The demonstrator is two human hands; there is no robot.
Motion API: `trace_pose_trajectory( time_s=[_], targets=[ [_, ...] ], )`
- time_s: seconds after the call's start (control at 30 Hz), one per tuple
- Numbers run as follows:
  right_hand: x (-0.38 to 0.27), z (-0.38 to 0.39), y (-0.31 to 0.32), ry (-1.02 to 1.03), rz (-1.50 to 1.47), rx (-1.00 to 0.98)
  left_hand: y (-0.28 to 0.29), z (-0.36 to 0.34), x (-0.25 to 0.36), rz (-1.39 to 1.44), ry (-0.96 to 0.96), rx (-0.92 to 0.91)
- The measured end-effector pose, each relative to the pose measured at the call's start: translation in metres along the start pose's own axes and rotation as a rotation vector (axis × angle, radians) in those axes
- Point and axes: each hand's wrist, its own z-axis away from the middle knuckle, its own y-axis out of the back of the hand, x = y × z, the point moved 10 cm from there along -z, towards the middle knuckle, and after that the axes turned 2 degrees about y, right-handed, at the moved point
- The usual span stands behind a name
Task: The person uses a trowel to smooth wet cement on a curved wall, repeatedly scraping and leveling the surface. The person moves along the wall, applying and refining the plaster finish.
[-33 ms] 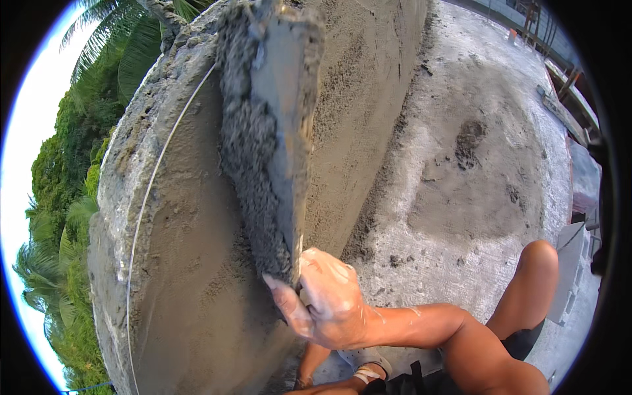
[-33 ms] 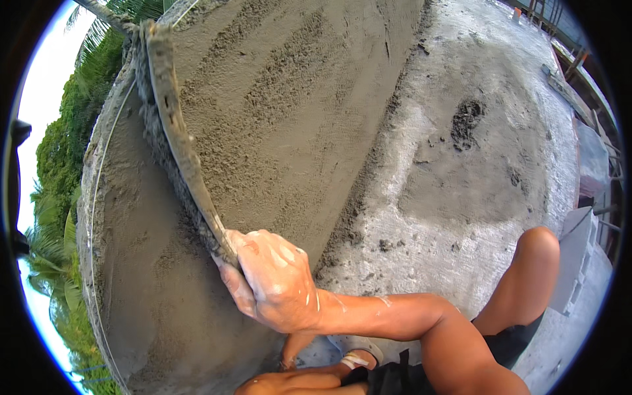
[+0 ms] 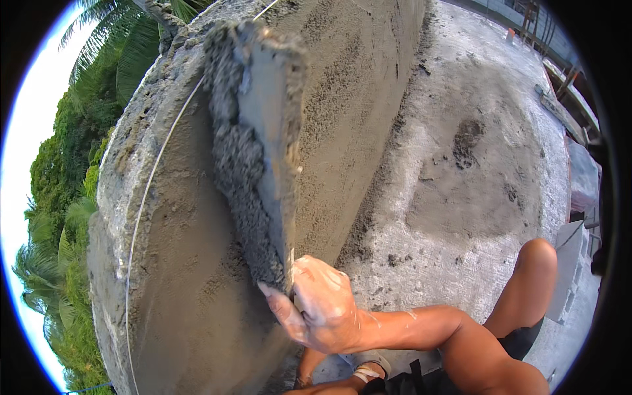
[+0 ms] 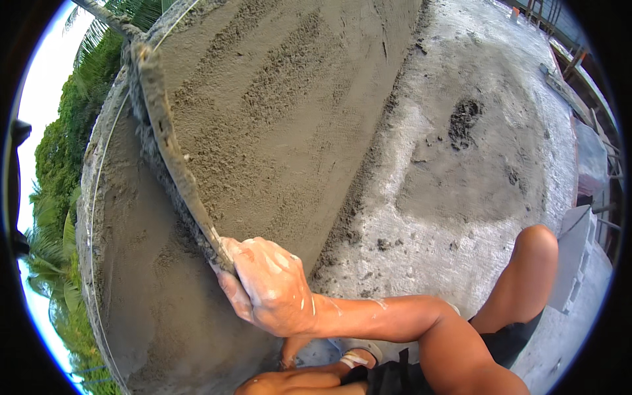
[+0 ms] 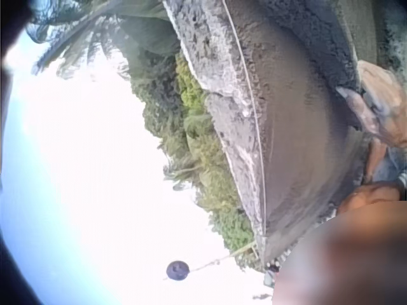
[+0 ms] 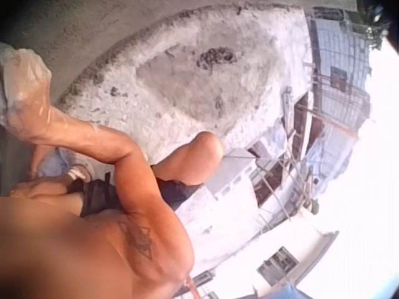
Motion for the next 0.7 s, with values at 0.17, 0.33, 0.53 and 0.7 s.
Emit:
trace_pose_trajectory(
  time_s=[0.17,0.33,0.53,0.7],
  targets=[
    [-0.006,0.051,-0.028,-0.085,-0.143,-0.136,-0.006,-0.001,0.008,-0.060,0.049,-0.008],
    [0.061,0.086,0.014,-0.143,-0.159,-0.062,-0.009,-0.007,0.014,-0.127,0.106,-0.019],
    [0.295,0.076,0.183,-0.645,-0.113,0.232,-0.011,-0.031,0.024,-0.085,0.107,-0.065],
    [0.388,0.055,0.295,-0.744,-0.160,0.393,-0.009,-0.043,0.034,-0.038,0.118,-0.123]
  ],
)
